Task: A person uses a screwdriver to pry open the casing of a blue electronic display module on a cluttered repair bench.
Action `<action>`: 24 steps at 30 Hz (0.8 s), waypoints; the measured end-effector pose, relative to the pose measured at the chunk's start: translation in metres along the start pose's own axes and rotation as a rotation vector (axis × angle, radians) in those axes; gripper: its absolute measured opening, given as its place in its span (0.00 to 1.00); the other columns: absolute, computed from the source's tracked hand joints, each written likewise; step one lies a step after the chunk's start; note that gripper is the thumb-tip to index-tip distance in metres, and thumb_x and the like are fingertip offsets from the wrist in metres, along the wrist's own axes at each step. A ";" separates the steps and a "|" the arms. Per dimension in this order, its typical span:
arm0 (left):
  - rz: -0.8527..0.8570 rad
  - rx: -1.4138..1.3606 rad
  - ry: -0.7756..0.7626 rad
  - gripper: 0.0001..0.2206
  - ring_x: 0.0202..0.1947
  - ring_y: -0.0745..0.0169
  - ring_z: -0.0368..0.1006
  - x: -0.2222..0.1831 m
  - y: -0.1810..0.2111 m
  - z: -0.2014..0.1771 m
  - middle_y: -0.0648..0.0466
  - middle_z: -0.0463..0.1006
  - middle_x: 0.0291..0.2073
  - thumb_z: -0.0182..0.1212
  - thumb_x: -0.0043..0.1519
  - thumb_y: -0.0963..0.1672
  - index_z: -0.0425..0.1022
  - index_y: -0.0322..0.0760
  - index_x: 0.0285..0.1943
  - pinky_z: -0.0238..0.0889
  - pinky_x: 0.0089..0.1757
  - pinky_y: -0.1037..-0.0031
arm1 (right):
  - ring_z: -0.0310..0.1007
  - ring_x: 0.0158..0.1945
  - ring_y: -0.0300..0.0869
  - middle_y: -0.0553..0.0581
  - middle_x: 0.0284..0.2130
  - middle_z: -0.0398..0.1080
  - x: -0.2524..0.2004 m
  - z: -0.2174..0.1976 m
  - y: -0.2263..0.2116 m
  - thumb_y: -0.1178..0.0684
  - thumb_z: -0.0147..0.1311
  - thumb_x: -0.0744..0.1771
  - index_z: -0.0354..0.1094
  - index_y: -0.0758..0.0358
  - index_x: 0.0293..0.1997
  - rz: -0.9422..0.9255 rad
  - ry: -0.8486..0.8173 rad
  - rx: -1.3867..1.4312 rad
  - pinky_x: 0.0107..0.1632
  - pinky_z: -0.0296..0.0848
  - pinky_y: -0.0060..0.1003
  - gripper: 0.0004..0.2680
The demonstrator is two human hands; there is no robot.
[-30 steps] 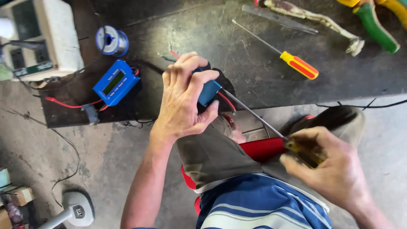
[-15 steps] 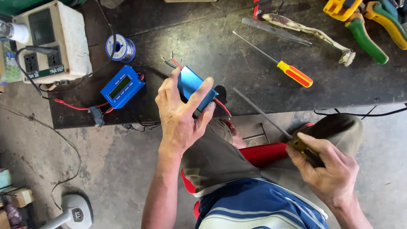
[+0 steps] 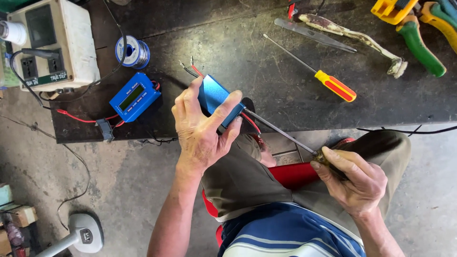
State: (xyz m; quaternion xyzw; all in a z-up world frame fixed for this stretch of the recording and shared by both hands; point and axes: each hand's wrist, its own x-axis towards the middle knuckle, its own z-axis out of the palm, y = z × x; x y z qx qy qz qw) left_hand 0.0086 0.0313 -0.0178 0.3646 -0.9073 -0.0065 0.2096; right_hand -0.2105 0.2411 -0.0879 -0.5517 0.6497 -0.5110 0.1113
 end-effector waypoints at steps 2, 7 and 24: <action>-0.007 -0.001 -0.003 0.14 0.53 0.34 0.67 0.000 0.000 0.000 0.31 0.63 0.63 0.59 0.66 0.52 0.76 0.61 0.61 0.62 0.49 0.50 | 0.79 0.35 0.46 0.68 0.38 0.78 0.002 0.001 0.002 0.62 0.70 0.62 0.74 0.76 0.43 -0.014 0.001 0.010 0.40 0.79 0.31 0.11; -0.005 -0.025 -0.015 0.14 0.53 0.34 0.66 0.001 -0.001 -0.002 0.30 0.62 0.63 0.60 0.67 0.51 0.77 0.60 0.61 0.62 0.53 0.51 | 0.79 0.34 0.46 0.68 0.37 0.78 0.002 0.000 0.000 0.62 0.70 0.63 0.74 0.76 0.43 -0.018 -0.017 -0.022 0.39 0.77 0.32 0.10; 0.001 -0.137 -0.045 0.13 0.55 0.33 0.62 0.005 -0.003 -0.006 0.30 0.60 0.63 0.63 0.68 0.50 0.78 0.56 0.61 0.64 0.56 0.50 | 0.77 0.27 0.44 0.65 0.35 0.81 0.014 -0.020 -0.004 0.62 0.75 0.66 0.79 0.68 0.42 -0.441 -0.004 -0.375 0.29 0.70 0.38 0.07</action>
